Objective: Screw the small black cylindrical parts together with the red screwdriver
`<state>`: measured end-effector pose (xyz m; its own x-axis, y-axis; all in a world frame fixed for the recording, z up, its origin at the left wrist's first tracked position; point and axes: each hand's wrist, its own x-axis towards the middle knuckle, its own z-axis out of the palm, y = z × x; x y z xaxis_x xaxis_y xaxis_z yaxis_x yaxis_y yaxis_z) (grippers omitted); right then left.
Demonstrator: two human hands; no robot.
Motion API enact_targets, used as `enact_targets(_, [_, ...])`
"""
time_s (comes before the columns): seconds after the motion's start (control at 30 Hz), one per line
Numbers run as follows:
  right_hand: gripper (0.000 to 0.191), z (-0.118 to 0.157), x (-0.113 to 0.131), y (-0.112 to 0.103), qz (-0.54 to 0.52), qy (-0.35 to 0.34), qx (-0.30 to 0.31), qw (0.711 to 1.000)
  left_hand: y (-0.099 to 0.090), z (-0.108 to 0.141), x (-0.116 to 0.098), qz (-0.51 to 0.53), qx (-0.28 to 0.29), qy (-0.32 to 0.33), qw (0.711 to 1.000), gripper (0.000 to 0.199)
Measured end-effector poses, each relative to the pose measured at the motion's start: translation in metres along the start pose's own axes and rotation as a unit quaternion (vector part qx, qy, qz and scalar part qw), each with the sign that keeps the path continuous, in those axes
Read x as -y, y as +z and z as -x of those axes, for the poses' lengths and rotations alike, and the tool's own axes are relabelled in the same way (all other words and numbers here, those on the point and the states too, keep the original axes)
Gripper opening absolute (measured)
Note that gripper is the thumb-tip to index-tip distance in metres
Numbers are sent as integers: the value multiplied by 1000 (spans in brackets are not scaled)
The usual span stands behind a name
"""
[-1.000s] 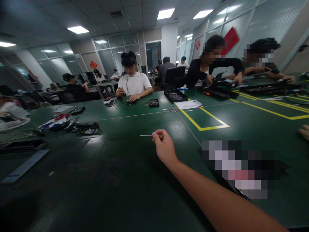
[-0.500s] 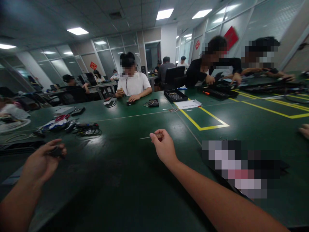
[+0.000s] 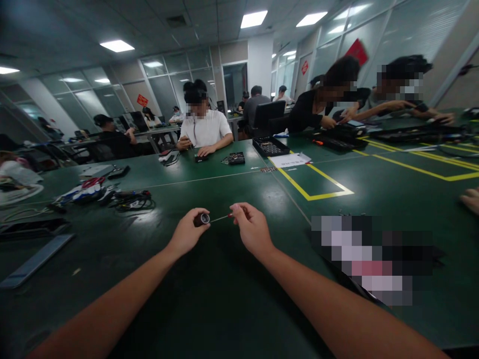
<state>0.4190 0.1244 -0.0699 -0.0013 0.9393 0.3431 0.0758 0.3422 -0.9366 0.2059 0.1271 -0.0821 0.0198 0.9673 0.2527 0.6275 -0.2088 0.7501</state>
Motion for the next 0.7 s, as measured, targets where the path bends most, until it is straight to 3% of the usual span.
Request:
enact_targets(0.13, [36, 0, -4, 1, 11, 0, 23, 1000, 10, 2, 8, -7, 18, 28, 999, 43])
enact_targets(0.27, [35, 0, -8, 2, 27, 3, 39, 999, 7, 6, 8, -37, 26, 57, 997, 38])
enact_targets(0.47, [36, -3, -7, 0, 56, 13, 16, 998, 7, 6, 7, -26, 31, 74, 996, 39])
enact_targets(0.7, [59, -4, -4, -6, 163, 55, 2, 985, 6, 7, 4, -29, 42, 66, 996, 40])
